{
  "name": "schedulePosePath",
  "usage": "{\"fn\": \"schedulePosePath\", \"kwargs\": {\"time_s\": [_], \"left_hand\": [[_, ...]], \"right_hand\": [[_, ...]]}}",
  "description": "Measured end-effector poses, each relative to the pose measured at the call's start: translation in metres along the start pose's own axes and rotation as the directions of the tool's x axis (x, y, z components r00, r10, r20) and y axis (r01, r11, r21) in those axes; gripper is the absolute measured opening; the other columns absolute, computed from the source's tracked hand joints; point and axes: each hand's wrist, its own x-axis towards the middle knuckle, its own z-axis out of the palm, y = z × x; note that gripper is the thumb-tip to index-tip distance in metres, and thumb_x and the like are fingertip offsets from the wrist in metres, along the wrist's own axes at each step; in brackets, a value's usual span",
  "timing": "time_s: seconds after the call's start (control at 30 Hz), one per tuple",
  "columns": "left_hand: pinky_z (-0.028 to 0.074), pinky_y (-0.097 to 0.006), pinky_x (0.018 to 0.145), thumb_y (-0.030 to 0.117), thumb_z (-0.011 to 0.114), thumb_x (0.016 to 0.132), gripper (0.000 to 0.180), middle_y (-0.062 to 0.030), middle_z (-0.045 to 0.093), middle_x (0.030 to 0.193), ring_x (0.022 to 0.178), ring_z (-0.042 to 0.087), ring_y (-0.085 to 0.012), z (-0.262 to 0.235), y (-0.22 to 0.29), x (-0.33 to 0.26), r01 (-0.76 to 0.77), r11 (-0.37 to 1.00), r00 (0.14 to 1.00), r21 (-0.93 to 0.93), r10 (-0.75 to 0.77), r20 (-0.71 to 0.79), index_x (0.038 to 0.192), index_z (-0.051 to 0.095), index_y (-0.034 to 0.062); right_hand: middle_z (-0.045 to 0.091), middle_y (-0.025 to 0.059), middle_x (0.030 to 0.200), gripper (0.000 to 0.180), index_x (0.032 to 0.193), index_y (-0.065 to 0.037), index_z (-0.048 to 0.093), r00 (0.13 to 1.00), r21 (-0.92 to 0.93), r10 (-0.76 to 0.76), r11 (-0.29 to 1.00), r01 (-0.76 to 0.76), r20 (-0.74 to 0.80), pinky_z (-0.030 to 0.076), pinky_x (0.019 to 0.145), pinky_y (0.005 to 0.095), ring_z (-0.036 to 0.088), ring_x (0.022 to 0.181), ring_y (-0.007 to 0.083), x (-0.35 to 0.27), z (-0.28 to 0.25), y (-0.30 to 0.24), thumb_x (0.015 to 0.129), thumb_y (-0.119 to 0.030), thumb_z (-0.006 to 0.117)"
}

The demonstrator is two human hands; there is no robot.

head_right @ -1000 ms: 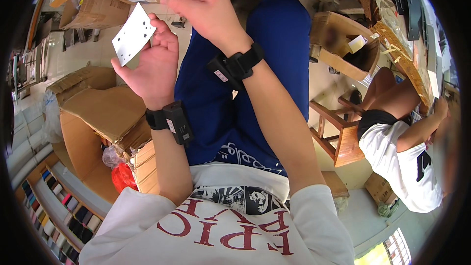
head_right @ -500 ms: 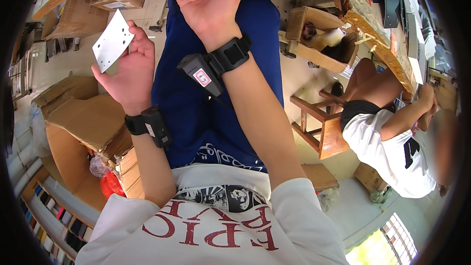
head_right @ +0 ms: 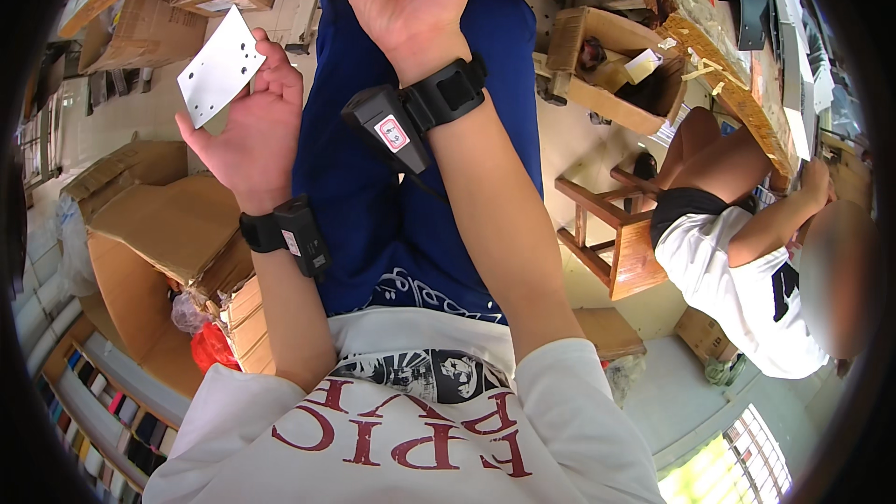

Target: Manually aligning and processing small leather components using an industrial punching or assembly machine.

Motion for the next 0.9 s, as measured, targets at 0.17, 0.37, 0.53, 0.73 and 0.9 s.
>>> {"fn": "schedulePosePath", "kwargs": {"time_s": [0.17,0.37,0.53,0.73,0.9], "left_hand": [[0.039,-0.048,0.099,0.061,0.059,0.081,0.084,-0.0252,0.045,0.132,0.12,0.048,-0.0388,-0.002,0.003,-0.001,0.005,1.0,1.0,0.012,-0.004,-0.019,0.138,0.039,0.0018],[0.035,-0.05,0.103,0.065,0.051,0.084,0.089,-0.0274,0.035,0.143,0.126,0.042,-0.0422,0.005,-0.003,-0.001,0.148,0.98,0.987,0.133,-0.156,0.05,0.144,0.032,0.0028],[0.024,-0.059,0.112,0.074,0.04,0.085,0.097,-0.0298,0.024,0.151,0.134,0.034,-0.0453,0.004,-0.011,-0.003,0.324,0.931,0.918,0.17,-0.353,0.179,0.151,0.021,0.0062],[0.018,-0.06,0.114,0.075,0.04,0.085,0.099,-0.0311,0.018,0.153,0.134,0.033,-0.0463,0.006,-0.011,-0.002,0.35,0.906,0.87,0.239,-0.409,0.275,0.153,0.015,0.0072],[0.017,-0.057,0.116,0.076,0.042,0.083,0.102,-0.0321,0.016,0.153,0.135,0.032,-0.0471,0.004,-0.01,-0.001,0.375,0.892,0.855,0.252,-0.438,0.277,0.153,0.014,0.0071]], "right_hand": [[0.041,0.0032,0.065,0.026,0.08,-0.003,0.057,1.0,0.022,0.003,1.0,-0.004,0.007,0.033,0.05,0.0246,0.038,0.063,0.0154,-0.001,0.001,0.001,0.092,-0.026,0.055],[0.041,0.0036,0.066,0.026,0.08,-0.002,0.057,1.0,0.017,-0.004,1.0,0.004,0.02,0.033,0.05,0.0245,0.038,0.063,0.0156,-0.001,0.002,0.0,0.092,-0.025,0.055],[0.039,0.003,0.065,0.025,0.08,-0.003,0.056,0.999,-0.013,-0.035,0.999,0.035,-0.001,0.033,0.05,0.0254,0.038,0.063,0.016,0.001,0.0,-0.002,0.091,-0.026,0.055],[0.037,0.0027,0.064,0.025,0.08,-0.004,0.056,0.998,0.005,-0.049,0.999,0.049,-0.03,0.032,0.05,0.0264,0.037,0.062,0.0162,0.0,0.002,-0.006,0.091,-0.025,0.056],[0.037,0.0029,0.064,0.023,0.08,-0.004,0.056,0.999,-0.018,-0.04,0.999,0.039,-0.028,0.032,0.051,0.0262,0.036,0.062,0.0161,-0.001,0.002,-0.006,0.091,-0.024,0.057]]}}
